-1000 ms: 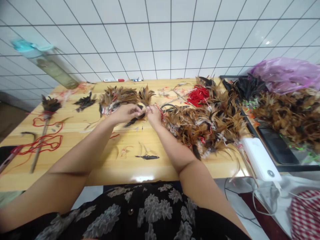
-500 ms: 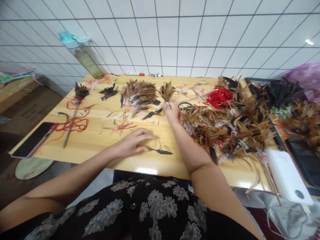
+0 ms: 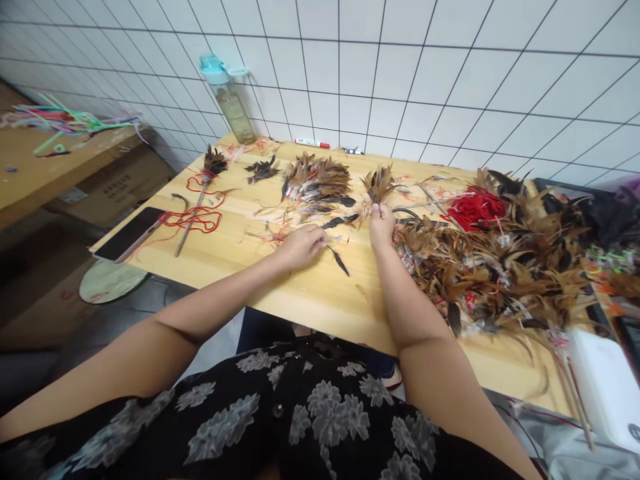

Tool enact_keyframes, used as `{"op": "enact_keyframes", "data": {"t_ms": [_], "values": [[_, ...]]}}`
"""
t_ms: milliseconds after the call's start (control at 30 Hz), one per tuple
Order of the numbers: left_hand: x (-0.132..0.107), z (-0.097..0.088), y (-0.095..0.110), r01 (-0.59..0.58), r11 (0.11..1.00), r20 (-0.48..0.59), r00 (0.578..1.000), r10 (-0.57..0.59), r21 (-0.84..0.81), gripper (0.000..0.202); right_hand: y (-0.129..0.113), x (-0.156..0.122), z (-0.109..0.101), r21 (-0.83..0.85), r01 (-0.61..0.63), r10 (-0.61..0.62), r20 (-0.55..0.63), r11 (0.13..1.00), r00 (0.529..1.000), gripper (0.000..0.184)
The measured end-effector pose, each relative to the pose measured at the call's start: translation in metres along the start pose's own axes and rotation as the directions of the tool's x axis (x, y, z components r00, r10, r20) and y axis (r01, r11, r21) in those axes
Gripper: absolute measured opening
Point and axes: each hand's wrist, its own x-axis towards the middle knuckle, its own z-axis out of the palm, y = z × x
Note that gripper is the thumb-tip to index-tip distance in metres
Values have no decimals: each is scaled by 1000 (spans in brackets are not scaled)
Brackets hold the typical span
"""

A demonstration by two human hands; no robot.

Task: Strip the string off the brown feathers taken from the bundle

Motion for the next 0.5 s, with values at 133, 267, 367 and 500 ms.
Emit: {"op": "enact_keyframes", "data": {"t_ms": [133, 267, 367, 500], "values": [[2, -21, -23, 73, 993, -61, 995, -79, -97, 24, 6, 2, -1, 27, 5, -5, 3, 1000, 1000, 38], [9, -53, -72, 133, 989, -167, 975, -143, -71, 24, 11, 2, -3, 10, 29, -29, 6, 1000, 1000, 50], [24, -87, -124, 346, 938, -227, 914, -337, -1, 18, 14, 2, -4, -4, 49, -49, 3, 999, 999, 52], [55, -126, -194, 622, 768, -306, 709, -635, -153, 28, 15, 2, -3, -41, 32, -32, -3, 999, 999, 41]]}}
